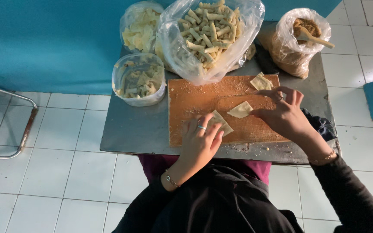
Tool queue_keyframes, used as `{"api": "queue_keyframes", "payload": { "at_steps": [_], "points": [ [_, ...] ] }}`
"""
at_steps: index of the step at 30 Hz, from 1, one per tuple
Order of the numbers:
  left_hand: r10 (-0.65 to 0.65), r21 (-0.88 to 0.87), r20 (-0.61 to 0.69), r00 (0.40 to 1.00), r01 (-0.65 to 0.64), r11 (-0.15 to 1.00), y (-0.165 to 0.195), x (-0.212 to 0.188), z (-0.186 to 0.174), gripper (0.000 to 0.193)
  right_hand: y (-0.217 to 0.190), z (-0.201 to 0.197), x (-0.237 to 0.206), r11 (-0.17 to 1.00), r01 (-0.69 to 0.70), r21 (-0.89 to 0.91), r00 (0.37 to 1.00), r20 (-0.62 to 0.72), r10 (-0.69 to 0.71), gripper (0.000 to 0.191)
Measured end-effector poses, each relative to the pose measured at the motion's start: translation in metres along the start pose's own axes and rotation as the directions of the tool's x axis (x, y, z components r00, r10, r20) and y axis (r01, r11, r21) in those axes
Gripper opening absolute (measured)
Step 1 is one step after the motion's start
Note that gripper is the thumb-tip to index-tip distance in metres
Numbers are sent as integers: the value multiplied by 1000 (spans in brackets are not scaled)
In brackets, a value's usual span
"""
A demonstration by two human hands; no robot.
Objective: The person sits at a small metal table and fills square dough pieces with a brown paste taken from a bag, then folds the dough over the filling by hand on a wooden board and places the folded pieces into a plastic bag with similar rolled dough items. They repeat this fill-and-fold cycle continuously throughout the clip.
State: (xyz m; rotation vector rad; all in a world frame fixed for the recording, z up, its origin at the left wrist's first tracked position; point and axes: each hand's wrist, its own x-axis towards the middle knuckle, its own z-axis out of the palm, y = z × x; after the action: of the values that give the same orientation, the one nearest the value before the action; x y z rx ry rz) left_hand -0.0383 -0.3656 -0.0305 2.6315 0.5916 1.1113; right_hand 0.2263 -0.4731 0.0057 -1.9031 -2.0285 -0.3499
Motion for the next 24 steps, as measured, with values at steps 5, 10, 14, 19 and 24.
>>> {"api": "queue_keyframes", "payload": {
  "at_steps": [5, 10, 14, 19, 24],
  "points": [
    [4, -24, 14, 1000, -4, 1000, 12, 4, 6, 25, -14, -26, 13, 1000, 2, -7, 1000, 22, -2, 27],
    [15, -145, -10, 1000, -17, 989, 18, 4, 0, 24, -40, -42, 60, 988, 109, 109, 989, -114, -97, 29],
    [-72, -45, -67, 995, 69, 997, -15, 4, -22, 21, -72, -20, 116, 941, 169, 294, 985, -22, -170, 30],
    [-308, 134, -348, 886, 372, 919, -101, 9, -69, 40, -113, 40, 196, 912, 292, 287, 952, 4, -306, 32],
    [-384, 5, -312, 869, 406, 914, -150, 2, -87, 95, -131, 88, 247, 971, 182, 155, 880, 414, -231, 40]
  ]
}}
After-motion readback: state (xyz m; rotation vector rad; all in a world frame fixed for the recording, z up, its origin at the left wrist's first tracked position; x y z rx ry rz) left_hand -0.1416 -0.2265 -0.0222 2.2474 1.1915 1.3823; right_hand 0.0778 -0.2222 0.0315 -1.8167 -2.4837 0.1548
